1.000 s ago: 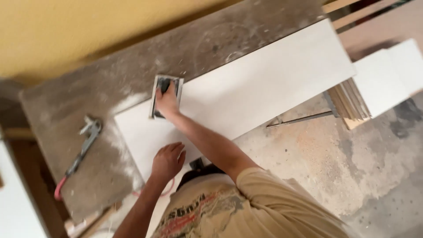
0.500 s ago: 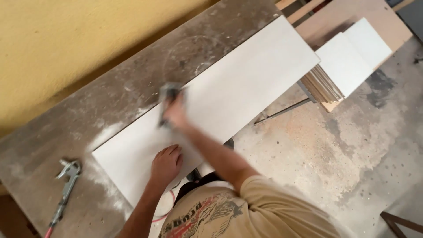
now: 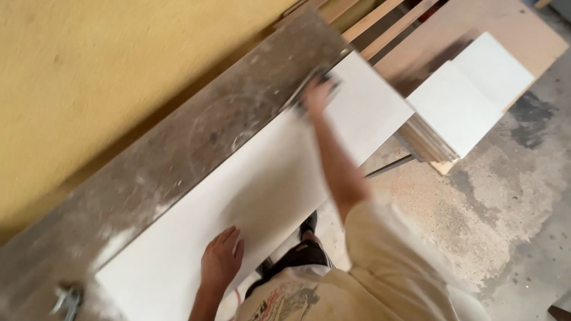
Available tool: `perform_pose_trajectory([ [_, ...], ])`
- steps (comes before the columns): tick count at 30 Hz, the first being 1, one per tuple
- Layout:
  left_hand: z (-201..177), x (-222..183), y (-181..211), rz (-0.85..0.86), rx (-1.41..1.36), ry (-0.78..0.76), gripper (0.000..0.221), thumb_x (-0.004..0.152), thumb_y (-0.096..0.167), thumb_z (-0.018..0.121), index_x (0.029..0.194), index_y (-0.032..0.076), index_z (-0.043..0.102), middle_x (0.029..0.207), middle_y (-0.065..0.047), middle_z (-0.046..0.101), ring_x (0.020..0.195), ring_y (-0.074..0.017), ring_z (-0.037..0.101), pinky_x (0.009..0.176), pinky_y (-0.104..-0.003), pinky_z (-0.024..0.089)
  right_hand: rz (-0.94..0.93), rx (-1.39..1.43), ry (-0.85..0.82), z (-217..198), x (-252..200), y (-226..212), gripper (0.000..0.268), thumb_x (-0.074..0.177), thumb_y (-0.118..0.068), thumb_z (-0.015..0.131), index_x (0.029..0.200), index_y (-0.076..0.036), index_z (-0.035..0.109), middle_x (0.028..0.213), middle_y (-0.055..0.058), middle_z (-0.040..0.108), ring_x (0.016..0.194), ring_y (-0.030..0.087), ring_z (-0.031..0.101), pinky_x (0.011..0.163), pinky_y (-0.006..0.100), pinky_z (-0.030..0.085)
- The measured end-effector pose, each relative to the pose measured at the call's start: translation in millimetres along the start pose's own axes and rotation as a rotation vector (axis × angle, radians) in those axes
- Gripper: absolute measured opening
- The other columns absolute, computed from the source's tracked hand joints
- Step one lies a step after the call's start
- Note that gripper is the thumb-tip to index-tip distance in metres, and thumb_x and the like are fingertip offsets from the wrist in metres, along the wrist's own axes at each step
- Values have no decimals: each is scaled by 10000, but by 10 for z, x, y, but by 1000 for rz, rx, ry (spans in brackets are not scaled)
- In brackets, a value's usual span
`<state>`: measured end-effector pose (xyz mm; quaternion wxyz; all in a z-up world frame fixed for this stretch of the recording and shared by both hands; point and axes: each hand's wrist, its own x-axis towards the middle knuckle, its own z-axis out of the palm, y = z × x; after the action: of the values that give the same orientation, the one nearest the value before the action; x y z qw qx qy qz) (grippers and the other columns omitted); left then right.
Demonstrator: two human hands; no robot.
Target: Manually sanding the surface of a long white board using a sanding block on a workbench.
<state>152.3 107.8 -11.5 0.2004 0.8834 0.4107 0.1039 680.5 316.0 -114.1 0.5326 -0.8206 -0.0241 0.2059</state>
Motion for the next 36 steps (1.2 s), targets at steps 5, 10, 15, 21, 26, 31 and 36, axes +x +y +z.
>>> perform_pose_trajectory([
  [5, 320, 587, 133, -63, 77, -225, 414, 955, 322, 566, 1289, 102, 673, 1462, -60, 605, 1346, -253, 565, 1068, -441, 491, -68, -145, -480, 100, -2486, 332, 718, 994, -441, 458, 1575, -81, 237, 1410, 250, 571, 1252, 472, 577, 1032, 569, 442],
  [10, 309, 1137, 339, -194, 206, -472, 640, 974, 424, 524, 1524, 112, 430, 1678, -60, 310, 1528, -293, 315, 1205, -425, 336, -64, -134, -263, -209, -82, 23, 521, 994, -404, 467, 1408, -89, 426, 1300, 230, 640, 1164, 469, 633, 985, 602, 467],
  [15, 244, 1135, 310, -315, 6, -437, 582, 955, 342, 548, 1504, 162, 480, 1677, 53, 343, 1577, -164, 261, 1129, -424, 459, 5, 39, -16, -833, 1124, -638, 482, 1008, -288, 494, 1424, -76, 374, 1030, 173, 739, 681, 300, 732, 609, 453, 609],
  [21, -173, 1371, 743, -579, -186, -389, 649, 894, 202, 573, 1523, 235, 416, 1560, 0, 530, 1348, -298, 575, 1098, -464, 443, -159, -105, -522, -272, -1987, 626, 793, 978, -350, 527, 1613, -50, 160, 1606, 248, 366, 1411, 434, 446, 1162, 492, 338],
  [26, -487, 1533, 1128, -664, -123, -524, 677, 938, 245, 500, 1586, 235, 305, 1646, 87, 411, 1339, -274, 584, 1077, -449, 454, -65, -130, -319, -1049, -117, 256, 555, 993, -385, 471, 1444, -80, 365, 1258, 222, 630, 1082, 401, 648, 931, 569, 492],
  [31, -438, 1426, 987, -621, -104, -531, 678, 926, 257, 463, 1582, 206, 303, 1650, 77, 402, 1369, -261, 550, 1096, -441, 431, 37, -44, -181, -1367, 288, -187, 504, 994, -293, 392, 1437, -57, 364, 796, 91, 636, 555, 225, 582, 515, 418, 500],
  [36, -272, 1345, 377, -471, -49, -480, 643, 962, 371, 549, 1577, 234, 418, 1514, -138, 564, 1294, -382, 609, 1122, -512, 475, 13, 132, -404, -820, -2881, 382, 725, 1011, -165, 543, 1607, -40, 150, 1589, 373, 261, 1510, 461, 244, 1261, 597, 195],
])
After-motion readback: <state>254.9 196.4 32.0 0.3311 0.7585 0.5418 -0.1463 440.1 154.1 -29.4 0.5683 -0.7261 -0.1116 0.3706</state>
